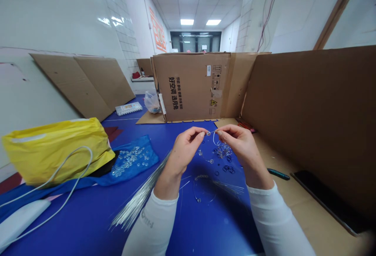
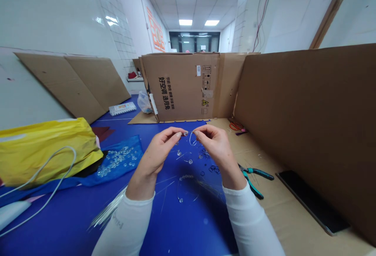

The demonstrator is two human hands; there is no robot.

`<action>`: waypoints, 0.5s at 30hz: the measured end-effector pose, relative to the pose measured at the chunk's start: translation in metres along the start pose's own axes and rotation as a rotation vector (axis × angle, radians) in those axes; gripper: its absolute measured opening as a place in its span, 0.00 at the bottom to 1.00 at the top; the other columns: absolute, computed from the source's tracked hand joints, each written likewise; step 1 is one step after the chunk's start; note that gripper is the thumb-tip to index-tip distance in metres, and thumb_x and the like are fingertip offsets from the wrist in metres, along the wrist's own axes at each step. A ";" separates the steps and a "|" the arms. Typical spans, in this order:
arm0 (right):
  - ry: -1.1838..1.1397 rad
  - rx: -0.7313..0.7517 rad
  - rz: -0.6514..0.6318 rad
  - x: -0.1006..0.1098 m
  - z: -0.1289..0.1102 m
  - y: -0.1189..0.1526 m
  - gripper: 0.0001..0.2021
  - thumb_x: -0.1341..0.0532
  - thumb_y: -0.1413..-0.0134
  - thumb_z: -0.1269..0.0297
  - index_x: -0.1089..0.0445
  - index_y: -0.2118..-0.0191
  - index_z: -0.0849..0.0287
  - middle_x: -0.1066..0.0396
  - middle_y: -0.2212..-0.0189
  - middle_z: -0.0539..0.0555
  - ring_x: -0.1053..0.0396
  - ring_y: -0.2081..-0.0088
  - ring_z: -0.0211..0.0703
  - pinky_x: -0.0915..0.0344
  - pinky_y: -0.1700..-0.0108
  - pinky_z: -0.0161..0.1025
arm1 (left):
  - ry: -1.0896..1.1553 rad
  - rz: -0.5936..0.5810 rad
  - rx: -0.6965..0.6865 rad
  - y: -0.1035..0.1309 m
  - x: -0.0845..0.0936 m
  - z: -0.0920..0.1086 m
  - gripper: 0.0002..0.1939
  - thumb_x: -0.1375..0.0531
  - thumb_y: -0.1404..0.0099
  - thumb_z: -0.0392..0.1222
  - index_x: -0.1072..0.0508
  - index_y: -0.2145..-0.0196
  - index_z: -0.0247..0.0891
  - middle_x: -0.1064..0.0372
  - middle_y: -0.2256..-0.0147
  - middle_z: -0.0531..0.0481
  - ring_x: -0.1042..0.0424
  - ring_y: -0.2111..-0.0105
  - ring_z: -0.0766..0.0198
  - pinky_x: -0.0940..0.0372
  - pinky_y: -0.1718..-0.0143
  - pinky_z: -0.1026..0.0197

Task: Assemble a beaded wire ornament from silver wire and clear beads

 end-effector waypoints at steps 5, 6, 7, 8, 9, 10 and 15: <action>0.005 0.018 -0.017 -0.001 0.003 0.001 0.09 0.32 0.53 0.58 0.22 0.71 0.60 0.26 0.76 0.52 0.34 0.74 0.37 0.39 0.71 0.36 | -0.006 -0.011 -0.006 -0.001 -0.002 -0.001 0.09 0.36 0.37 0.44 0.21 0.62 0.37 0.21 0.61 0.46 0.26 0.60 0.59 0.35 0.54 0.58; 0.002 0.023 -0.022 -0.001 0.003 0.001 0.09 0.32 0.53 0.58 0.21 0.71 0.60 0.26 0.76 0.51 0.34 0.74 0.37 0.39 0.71 0.36 | -0.012 -0.017 -0.012 -0.001 -0.002 -0.001 0.09 0.35 0.38 0.44 0.21 0.62 0.37 0.21 0.61 0.47 0.26 0.60 0.59 0.35 0.55 0.58; -0.001 0.026 -0.026 -0.002 0.003 0.002 0.09 0.31 0.53 0.58 0.21 0.71 0.59 0.26 0.77 0.51 0.34 0.74 0.37 0.39 0.71 0.36 | -0.015 -0.025 -0.023 -0.001 -0.002 -0.001 0.09 0.35 0.38 0.44 0.21 0.62 0.38 0.21 0.61 0.47 0.26 0.60 0.59 0.35 0.55 0.58; -0.003 0.026 -0.033 -0.002 0.003 0.002 0.09 0.31 0.53 0.58 0.21 0.71 0.59 0.26 0.77 0.51 0.35 0.74 0.37 0.39 0.71 0.36 | -0.018 -0.027 -0.039 -0.001 -0.002 -0.001 0.09 0.35 0.38 0.44 0.21 0.62 0.38 0.22 0.62 0.47 0.26 0.61 0.60 0.35 0.55 0.58; -0.006 0.023 -0.038 -0.003 0.003 0.003 0.09 0.31 0.53 0.59 0.21 0.71 0.59 0.26 0.77 0.51 0.35 0.75 0.36 0.39 0.71 0.36 | -0.037 -0.031 -0.046 -0.001 -0.002 -0.002 0.09 0.35 0.38 0.44 0.21 0.62 0.38 0.22 0.63 0.48 0.27 0.61 0.60 0.35 0.55 0.58; -0.009 0.021 -0.043 -0.004 0.003 0.003 0.08 0.32 0.53 0.59 0.21 0.70 0.59 0.26 0.76 0.51 0.35 0.75 0.36 0.39 0.71 0.36 | -0.052 -0.033 -0.046 -0.001 -0.002 -0.003 0.09 0.36 0.37 0.45 0.21 0.62 0.38 0.22 0.63 0.48 0.27 0.61 0.60 0.35 0.56 0.58; -0.005 0.032 -0.062 -0.005 0.002 0.004 0.08 0.32 0.53 0.60 0.21 0.70 0.59 0.26 0.76 0.51 0.34 0.74 0.37 0.39 0.70 0.36 | -0.055 -0.050 -0.049 -0.002 -0.002 -0.006 0.08 0.37 0.37 0.43 0.22 0.62 0.37 0.23 0.64 0.47 0.27 0.63 0.61 0.34 0.57 0.57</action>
Point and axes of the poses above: each hand's wrist, its own y-axis away from the middle knuckle, its own x-axis out of the back of the hand, z = x × y, the point moved 1 cm from there along -y, towards the middle knuckle
